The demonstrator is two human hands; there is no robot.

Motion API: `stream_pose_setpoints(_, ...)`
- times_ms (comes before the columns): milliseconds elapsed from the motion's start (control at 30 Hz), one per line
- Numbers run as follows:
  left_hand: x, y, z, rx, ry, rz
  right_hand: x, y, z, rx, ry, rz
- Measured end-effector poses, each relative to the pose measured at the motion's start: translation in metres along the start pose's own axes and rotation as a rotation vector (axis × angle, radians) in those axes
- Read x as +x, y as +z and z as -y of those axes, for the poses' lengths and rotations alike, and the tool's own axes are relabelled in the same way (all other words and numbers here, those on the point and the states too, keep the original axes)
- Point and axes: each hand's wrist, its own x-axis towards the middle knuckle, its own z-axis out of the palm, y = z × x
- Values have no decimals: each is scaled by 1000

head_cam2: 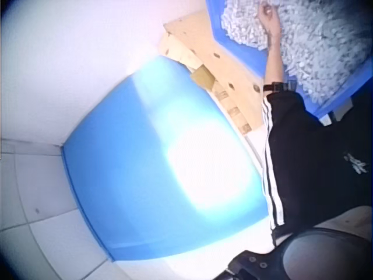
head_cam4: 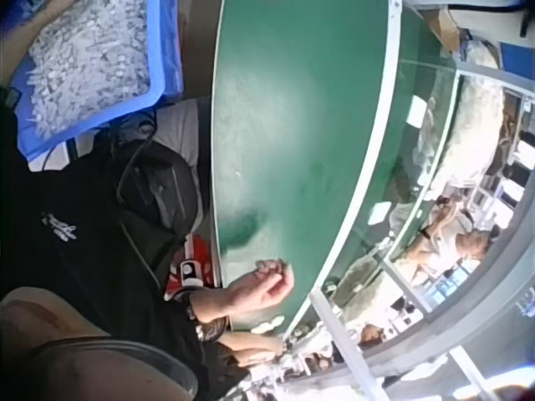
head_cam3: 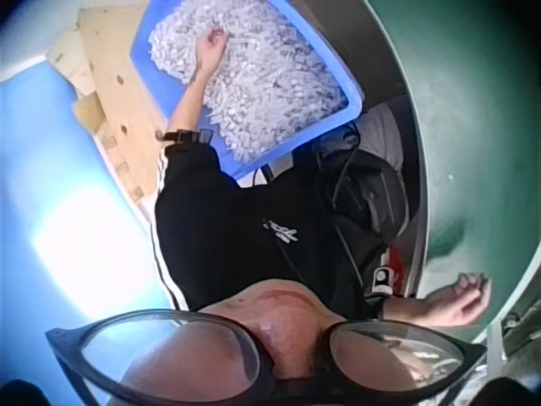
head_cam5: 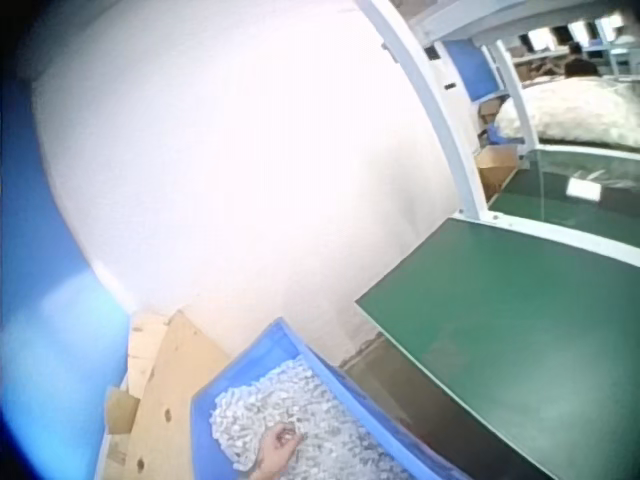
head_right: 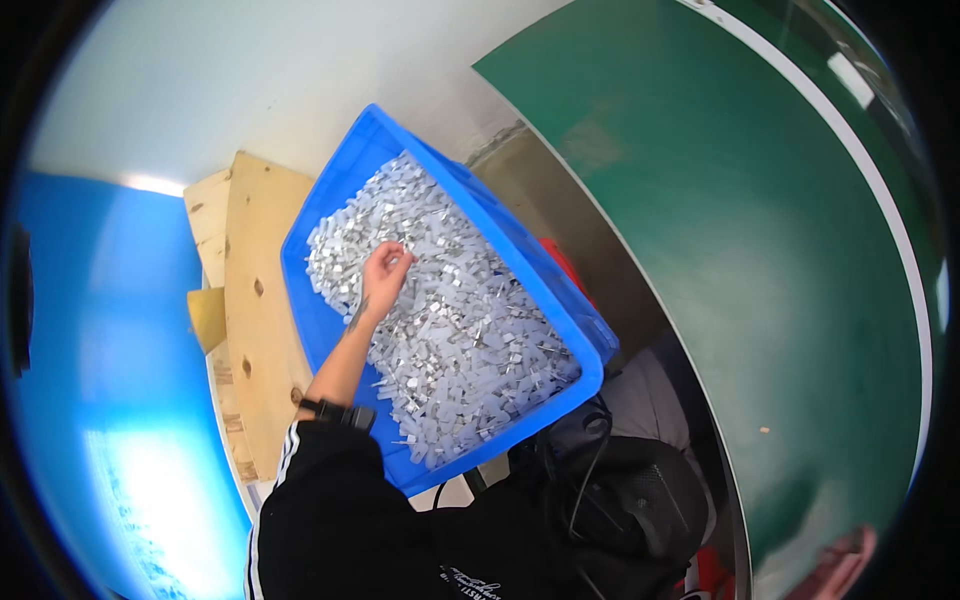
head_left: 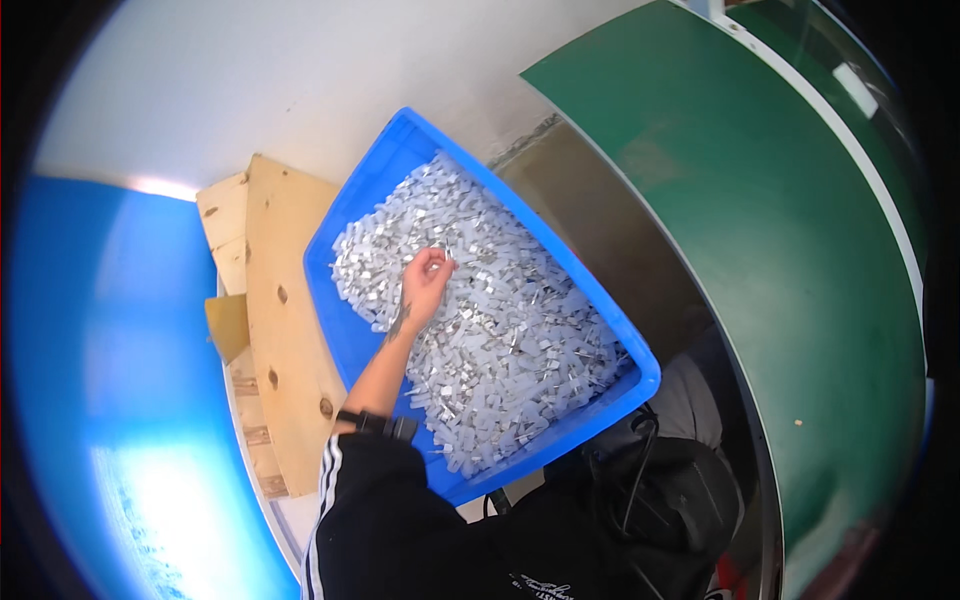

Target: Assembling small electronic components by inserting wire sets into plastic housings.

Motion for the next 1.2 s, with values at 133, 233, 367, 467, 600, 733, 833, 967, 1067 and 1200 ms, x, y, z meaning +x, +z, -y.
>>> stream_pose_setpoints(133,-72,73,-130,-49,161,301,-30,159,59,314,367,397)
stream_pose_setpoints(233,-123,110,-201,-189,146,527,-18,207,67,413,187,637)
stream_pose_setpoints(367,-146,139,-226,-276,196,847,-10,209,72,554,137,782)
stream_pose_setpoints(467,-146,157,-234,-227,217,996,-11,189,69,556,157,729)
stream_pose_setpoints(600,-151,176,-244,-153,161,1075,-11,168,57,551,129,710)
stream_pose_setpoints(733,-158,190,-249,-23,389,1065,-24,160,52,587,188,539)
stream_pose_setpoints(833,-163,198,-243,-130,346,1030,-23,151,50,515,154,440)
stream_pose_setpoints(967,-159,206,-251,26,436,1044,-21,141,38,121,-228,405)
stream_pose_setpoints(1067,-157,211,-256,74,554,1104,-25,140,37,184,-142,391)
stream_pose_setpoints(1200,-158,214,-257,92,675,1066,-34,137,34,350,36,346)
